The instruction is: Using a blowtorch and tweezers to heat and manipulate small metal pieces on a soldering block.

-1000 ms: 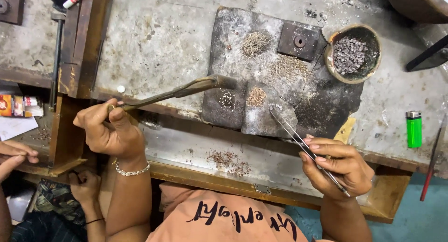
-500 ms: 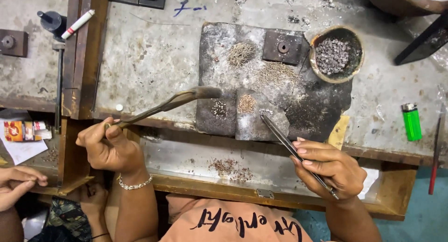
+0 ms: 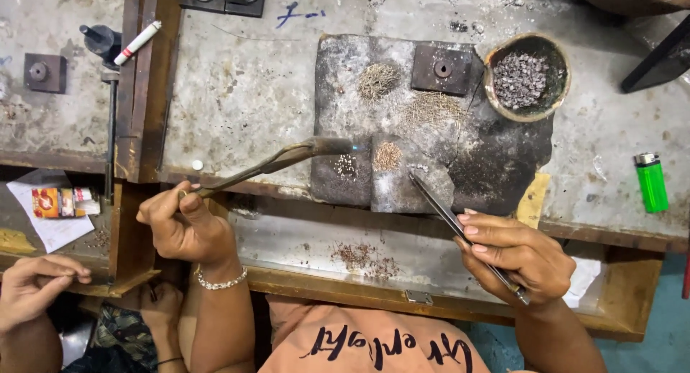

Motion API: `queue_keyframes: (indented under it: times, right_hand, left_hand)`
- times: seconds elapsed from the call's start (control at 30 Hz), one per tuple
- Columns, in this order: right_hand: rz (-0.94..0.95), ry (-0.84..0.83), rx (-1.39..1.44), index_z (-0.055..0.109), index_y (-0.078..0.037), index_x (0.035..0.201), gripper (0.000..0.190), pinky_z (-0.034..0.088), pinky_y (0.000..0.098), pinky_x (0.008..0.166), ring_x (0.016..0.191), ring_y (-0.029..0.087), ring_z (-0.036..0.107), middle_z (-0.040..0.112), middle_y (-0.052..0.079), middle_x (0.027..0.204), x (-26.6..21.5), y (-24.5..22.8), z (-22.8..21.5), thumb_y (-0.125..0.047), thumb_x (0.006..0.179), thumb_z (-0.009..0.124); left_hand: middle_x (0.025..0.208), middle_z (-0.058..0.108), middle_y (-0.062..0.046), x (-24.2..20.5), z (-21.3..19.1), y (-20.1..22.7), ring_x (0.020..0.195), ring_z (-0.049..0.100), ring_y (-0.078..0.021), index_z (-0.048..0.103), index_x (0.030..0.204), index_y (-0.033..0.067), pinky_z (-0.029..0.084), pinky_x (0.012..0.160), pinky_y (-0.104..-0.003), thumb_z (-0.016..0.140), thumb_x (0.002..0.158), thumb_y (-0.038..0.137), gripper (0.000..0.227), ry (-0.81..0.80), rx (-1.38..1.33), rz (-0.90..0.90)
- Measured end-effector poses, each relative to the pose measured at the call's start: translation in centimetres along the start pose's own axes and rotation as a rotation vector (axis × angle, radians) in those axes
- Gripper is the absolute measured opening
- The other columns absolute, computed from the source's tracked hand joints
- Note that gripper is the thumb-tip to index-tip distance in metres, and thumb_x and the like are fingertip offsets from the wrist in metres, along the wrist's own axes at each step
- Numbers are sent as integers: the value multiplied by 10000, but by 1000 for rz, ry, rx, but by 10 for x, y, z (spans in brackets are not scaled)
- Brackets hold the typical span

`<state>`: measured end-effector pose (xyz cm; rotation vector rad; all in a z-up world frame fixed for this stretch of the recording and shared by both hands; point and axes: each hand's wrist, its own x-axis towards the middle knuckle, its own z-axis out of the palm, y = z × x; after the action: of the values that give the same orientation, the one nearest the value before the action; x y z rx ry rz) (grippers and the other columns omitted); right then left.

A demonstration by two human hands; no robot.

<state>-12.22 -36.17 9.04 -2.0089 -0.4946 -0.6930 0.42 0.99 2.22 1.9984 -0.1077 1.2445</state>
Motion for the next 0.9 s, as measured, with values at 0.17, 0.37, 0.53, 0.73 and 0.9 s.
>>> queue_keyframes:
  times: [0.17,0.37,0.53,0.73,0.9]
  right_hand:
    - [-62,11,27,640,-19,984,302,747,464,912,983,308,785,710,194,999,-8,12,0,85,780,837]
    - [-17,42,23,631,-13,1000,327,748,486,914,977,346,782,699,219,1007,-11,10,3,106,773,834]
    - [-5,29,-23,625,-15,886,292,737,459,879,922,341,797,713,201,933,-2,4,5,111,746,848]
    - [-26,8,47,647,55,926,287,729,532,937,990,394,776,704,231,994,-13,11,4,103,727,849]
    - [-23,8,2,640,7,885,234,739,498,888,931,380,798,709,212,955,-7,1,5,92,767,824]
  left_hand:
    - [848,667,-137,-5,1,-9,828,552,-215,672,947,-17,370,986,-393,624,1076,326,370,2,-29,-34]
    - [852,676,-147,-6,-3,-12,834,540,-220,666,946,-21,358,990,-384,612,1085,319,371,-2,-24,-16]
    - [812,648,-132,-4,-3,-8,844,538,-226,662,938,-29,360,990,-396,596,1100,318,389,8,-6,-37]
    - [822,657,-152,-2,-2,-4,833,549,-235,645,921,-22,367,978,-390,576,1101,354,423,-5,-17,-14]
    - [833,650,-151,-3,-3,-2,836,545,-232,652,939,-33,369,986,-390,577,1103,340,414,-12,-17,-20]
